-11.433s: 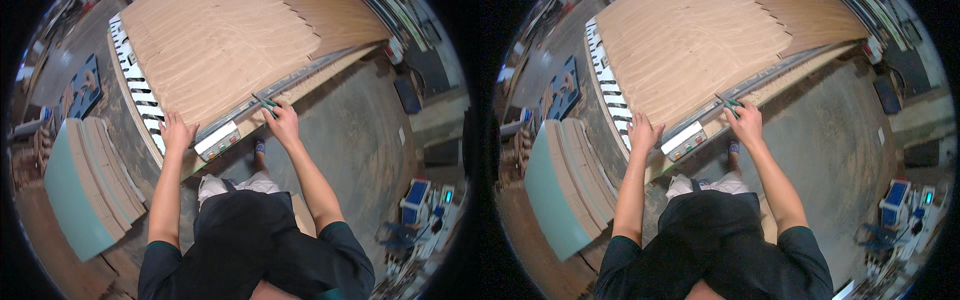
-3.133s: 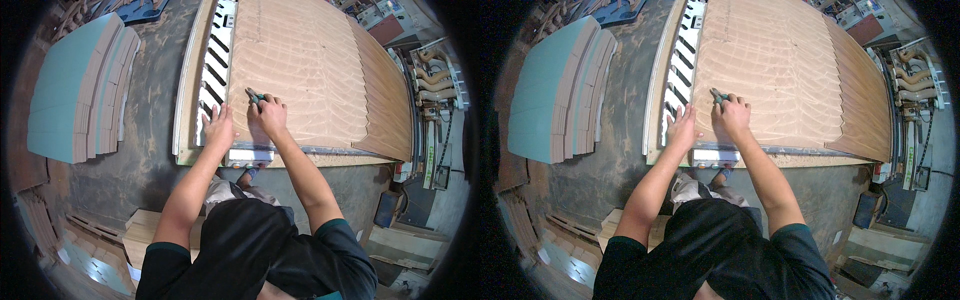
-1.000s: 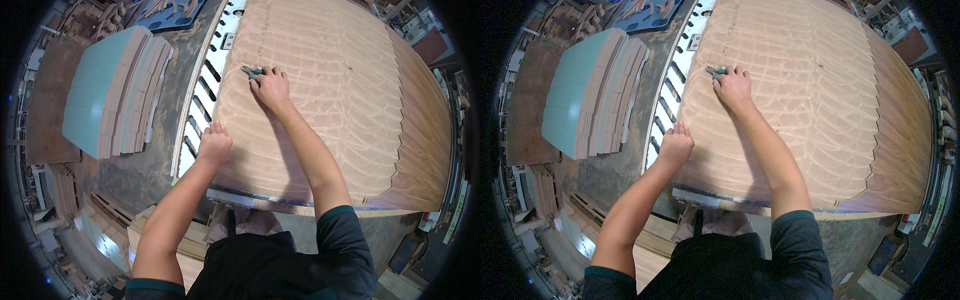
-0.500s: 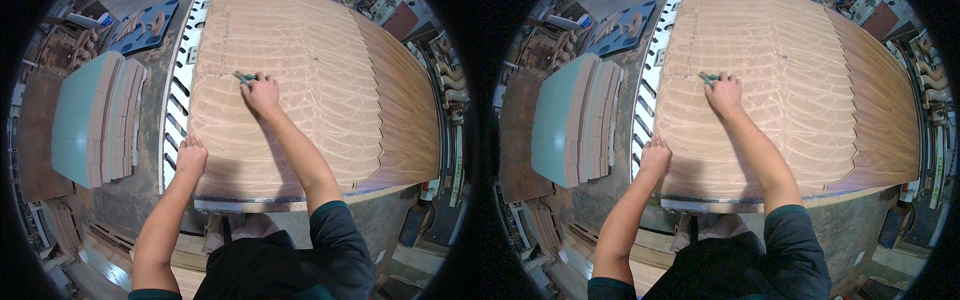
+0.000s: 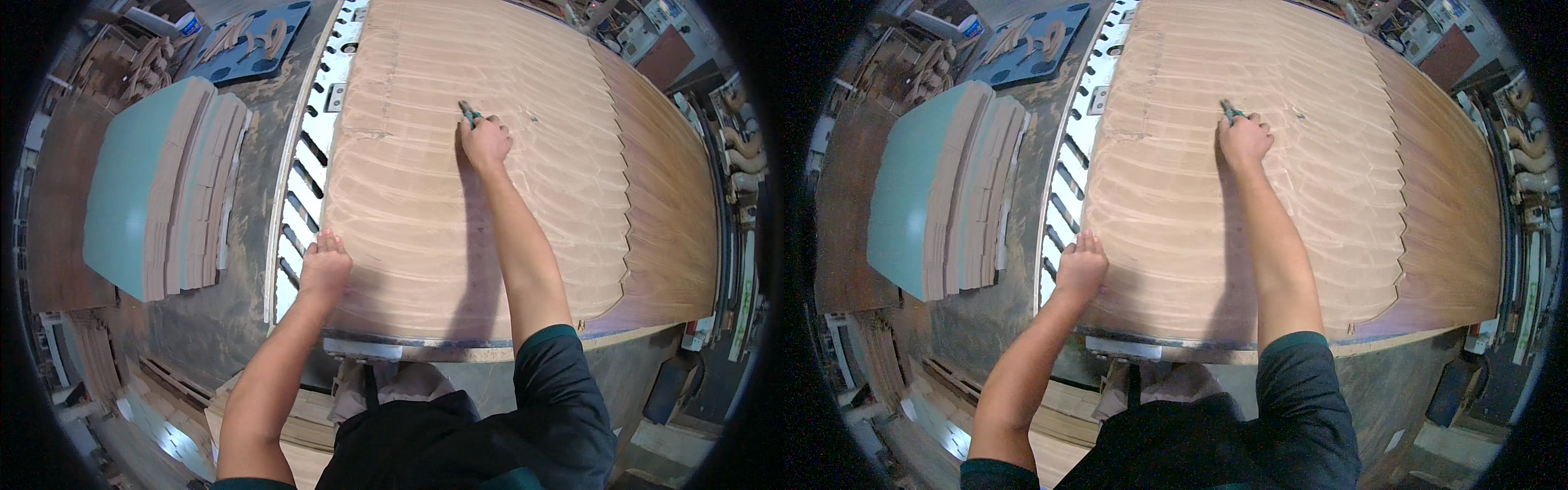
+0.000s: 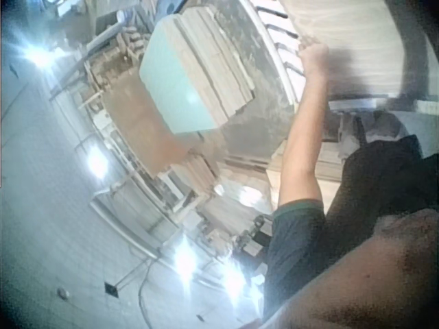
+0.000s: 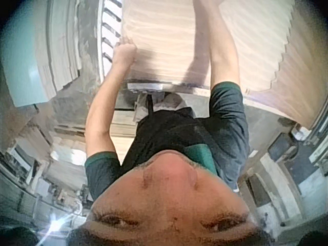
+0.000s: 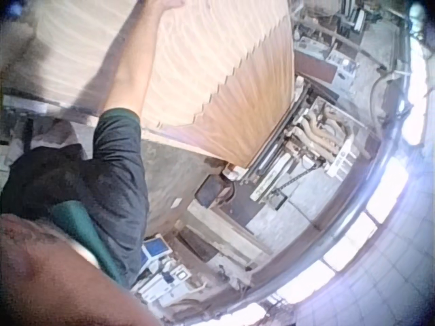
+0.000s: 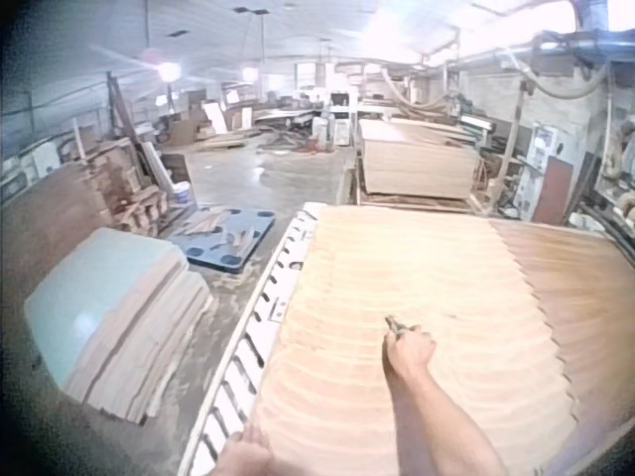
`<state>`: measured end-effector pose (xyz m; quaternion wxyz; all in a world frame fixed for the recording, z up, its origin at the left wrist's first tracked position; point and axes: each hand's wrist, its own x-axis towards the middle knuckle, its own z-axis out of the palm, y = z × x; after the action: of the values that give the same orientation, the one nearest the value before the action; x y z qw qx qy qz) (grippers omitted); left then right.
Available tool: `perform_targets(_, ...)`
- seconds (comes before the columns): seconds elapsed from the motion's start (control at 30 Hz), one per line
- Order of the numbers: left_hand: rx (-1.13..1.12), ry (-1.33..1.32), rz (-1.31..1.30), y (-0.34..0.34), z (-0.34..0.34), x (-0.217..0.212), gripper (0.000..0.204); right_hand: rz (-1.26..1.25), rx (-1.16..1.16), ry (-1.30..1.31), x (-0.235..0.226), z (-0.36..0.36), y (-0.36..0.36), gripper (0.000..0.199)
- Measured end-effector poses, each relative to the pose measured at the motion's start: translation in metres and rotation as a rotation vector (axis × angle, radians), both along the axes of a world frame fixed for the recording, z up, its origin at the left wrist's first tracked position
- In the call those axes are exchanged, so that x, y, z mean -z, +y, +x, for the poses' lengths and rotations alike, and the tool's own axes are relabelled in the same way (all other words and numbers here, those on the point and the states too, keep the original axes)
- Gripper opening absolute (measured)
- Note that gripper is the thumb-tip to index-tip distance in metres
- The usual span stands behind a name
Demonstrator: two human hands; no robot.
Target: The person cuts a piece of wood veneer using a small utility tool and then lifts and stacks the large veneer sheet.
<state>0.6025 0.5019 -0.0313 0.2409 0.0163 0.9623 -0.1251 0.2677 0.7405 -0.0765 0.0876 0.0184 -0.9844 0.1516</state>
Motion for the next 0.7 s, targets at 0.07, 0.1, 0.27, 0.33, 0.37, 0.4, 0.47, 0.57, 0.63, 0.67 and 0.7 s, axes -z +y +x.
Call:
perform_targets(0.07, 0.017, 0.016, -0.017, 0.001, 0.001, 0.002, 0.114, -0.022, -0.144, 0.053, 0.001, 0.004, -0.024, 0.044)
perform_targets(0.1, 0.014, 0.041, -0.01, -0.001, 0.002, 0.005, 0.112, -0.034, -0.217, 0.11, 0.001, 0.007, -0.04, 0.041)
perform_targets(0.27, 0.003, 0.068, 0.052, -0.004, 0.005, 0.005, 0.096, -0.07, -0.38, 0.125, -0.006, 0.011, -0.12, 0.038)
perform_targets(0.33, 0.003, 0.079, 0.057, -0.005, 0.006, 0.009, 0.083, -0.051, -0.391, 0.091, -0.009, 0.008, -0.14, 0.038)
perform_targets(0.37, 0.003, 0.084, 0.059, -0.006, 0.007, 0.01, 0.076, -0.034, -0.391, 0.077, -0.01, 0.006, -0.148, 0.038)
perform_targets(0.4, -0.001, 0.092, 0.06, -0.006, 0.007, 0.011, 0.071, -0.014, -0.39, 0.065, -0.01, 0.001, -0.154, 0.038)
perform_targets(0.47, -0.008, 0.106, 0.063, -0.005, 0.006, 0.013, 0.062, 0.05, -0.352, 0.042, -0.005, -0.008, -0.163, 0.039)
perform_targets(0.57, -0.014, 0.101, 0.086, -0.004, 0.005, 0.008, 0.056, 0.107, -0.352, 0.005, -0.008, -0.014, -0.166, 0.04)
perform_targets(0.63, -0.031, 0.071, 0.084, -0.005, 0.005, 0.015, 0.088, 0.129, -0.382, 0.001, -0.009, -0.016, -0.167, 0.041)
perform_targets(0.67, -0.039, 0.056, 0.084, -0.006, 0.005, 0.018, 0.106, 0.141, -0.4, 0.011, -0.008, -0.017, -0.167, 0.04)
perform_targets(0.7, -0.043, 0.05, 0.086, -0.006, 0.005, 0.018, 0.106, 0.151, -0.414, 0.021, -0.009, -0.017, -0.167, 0.04)
